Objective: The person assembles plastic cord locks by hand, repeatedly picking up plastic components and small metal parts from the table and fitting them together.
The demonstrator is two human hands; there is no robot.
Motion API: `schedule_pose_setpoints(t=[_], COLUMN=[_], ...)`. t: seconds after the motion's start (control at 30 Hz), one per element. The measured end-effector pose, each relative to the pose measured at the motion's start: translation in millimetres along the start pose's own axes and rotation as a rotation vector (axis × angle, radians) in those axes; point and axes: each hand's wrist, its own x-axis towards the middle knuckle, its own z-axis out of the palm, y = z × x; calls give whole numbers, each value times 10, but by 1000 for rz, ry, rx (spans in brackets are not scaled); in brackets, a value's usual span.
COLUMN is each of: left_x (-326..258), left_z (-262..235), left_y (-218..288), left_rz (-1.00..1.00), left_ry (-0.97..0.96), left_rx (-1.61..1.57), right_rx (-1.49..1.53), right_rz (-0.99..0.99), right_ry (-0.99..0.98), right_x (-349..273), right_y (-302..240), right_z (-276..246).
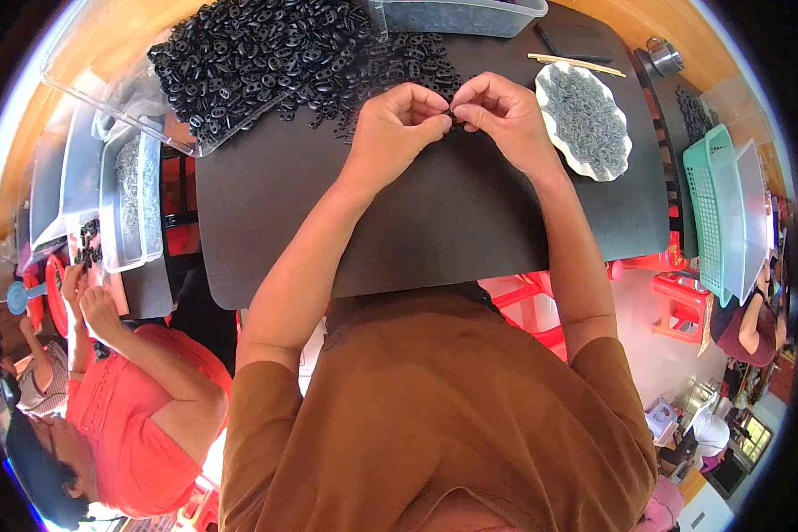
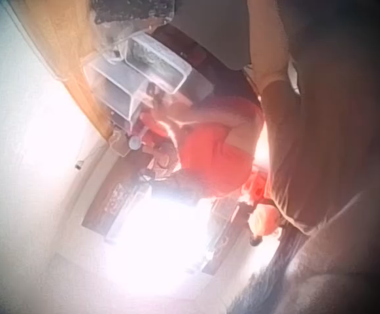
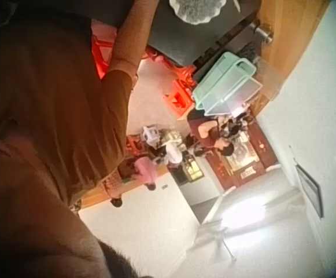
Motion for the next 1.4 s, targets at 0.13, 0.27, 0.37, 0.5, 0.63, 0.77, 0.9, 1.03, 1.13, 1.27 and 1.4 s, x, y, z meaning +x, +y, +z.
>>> schedule_pose_setpoints(t=[0.13,0.27,0.37,0.5,0.63,0.77,0.9,1.03,1.13,1.27,1.4], left_x=[2,-11,-10,-9,-16,-12,-26,-45,-39,16,-35], left_z=[-13,0,3,5,-2,-2,4,17,14,39,34], left_y=[-6,3,-25,10,21,10,-20,-31,-8,-11,-36], left_rz=[12,1,33,17,1,11,16,-24,-21,15,24], left_ry=[1,5,6,-8,-1,5,-1,5,2,44,79], left_rx=[10,10,32,23,22,22,21,10,-42,-186,-198], right_rx=[12,-24,-89,-45,7,-14,-109,-285,-306,28,93], right_rz=[30,29,-12,-16,41,60,32,-19,-10,-62,-72], right_ry=[8,-12,-55,-21,14,1,-22,-22,-2,122,114], right_x=[-2,-5,-1,-6,-6,-16,-27,-39,-21,8,-2], right_y=[-16,-22,24,-12,-27,-34,-36,-88,-97,-55,28], right_z=[2,7,-35,-32,-10,7,11,58,63,119,162])
